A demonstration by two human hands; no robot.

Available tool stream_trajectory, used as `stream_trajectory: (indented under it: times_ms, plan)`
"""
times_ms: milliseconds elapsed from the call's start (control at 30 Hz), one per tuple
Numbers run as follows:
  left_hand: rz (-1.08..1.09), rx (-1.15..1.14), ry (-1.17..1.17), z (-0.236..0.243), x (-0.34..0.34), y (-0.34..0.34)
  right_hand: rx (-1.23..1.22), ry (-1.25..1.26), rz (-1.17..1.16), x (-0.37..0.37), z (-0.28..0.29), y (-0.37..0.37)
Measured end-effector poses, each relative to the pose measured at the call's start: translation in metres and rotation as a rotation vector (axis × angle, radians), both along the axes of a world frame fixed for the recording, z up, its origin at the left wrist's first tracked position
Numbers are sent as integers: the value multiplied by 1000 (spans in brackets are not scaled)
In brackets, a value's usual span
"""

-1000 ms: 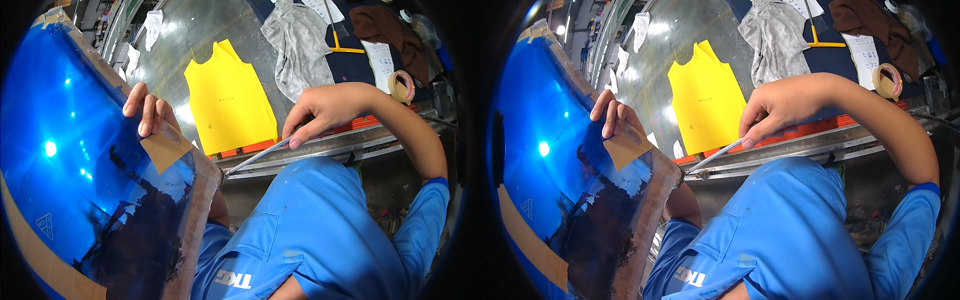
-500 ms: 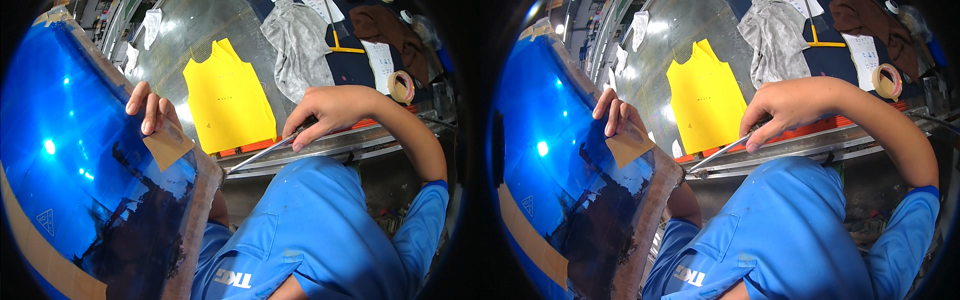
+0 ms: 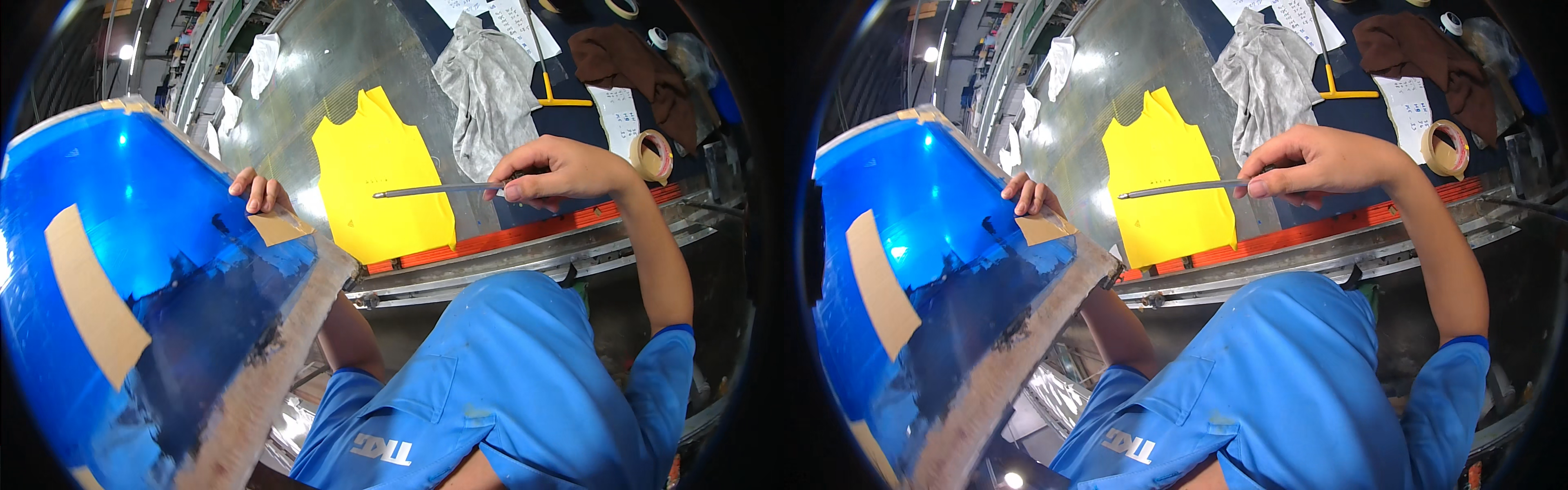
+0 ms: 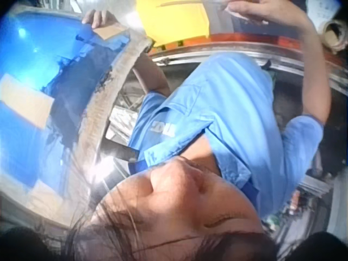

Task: The person aligns white t-shirts on a conveyor, then uses a squeegee to pull black ink across a blue screen to print a design. After printing, the person scrapes excess ink from the screen and returns to the conveyor to position more shirts.

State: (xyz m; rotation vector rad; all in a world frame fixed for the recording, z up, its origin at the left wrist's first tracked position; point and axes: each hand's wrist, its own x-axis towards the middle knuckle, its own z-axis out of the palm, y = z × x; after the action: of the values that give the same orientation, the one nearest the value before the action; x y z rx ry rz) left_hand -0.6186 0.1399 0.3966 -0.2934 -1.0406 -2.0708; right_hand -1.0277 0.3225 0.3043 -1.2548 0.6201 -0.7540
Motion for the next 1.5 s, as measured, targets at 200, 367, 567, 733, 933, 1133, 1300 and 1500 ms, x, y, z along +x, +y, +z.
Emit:
stream_trajectory:
  times_ms: [200,367,567,733,933,1133,1300,1500]
  plan:
    - [76,102,19,-26,54,-21,-378,55,-204,8,9,18]
    - [120,95,39,-65,74,-33,-478,92,-174,7,48,45]
    - [31,-104,-35,-100,75,-37,-600,44,-50,28,87,60]
    - [12,-164,-128,-127,69,-26,-649,71,71,30,87,64]
    - [-11,-225,-89,-135,69,-24,-614,71,127,22,75,78]
    - [-20,-338,-32,-111,79,-44,-593,111,186,30,83,91]
    - [-39,-368,-15,-98,81,-50,-637,154,191,41,88,92]
    - [-33,-391,-10,-89,93,-54,-654,120,213,50,87,89]
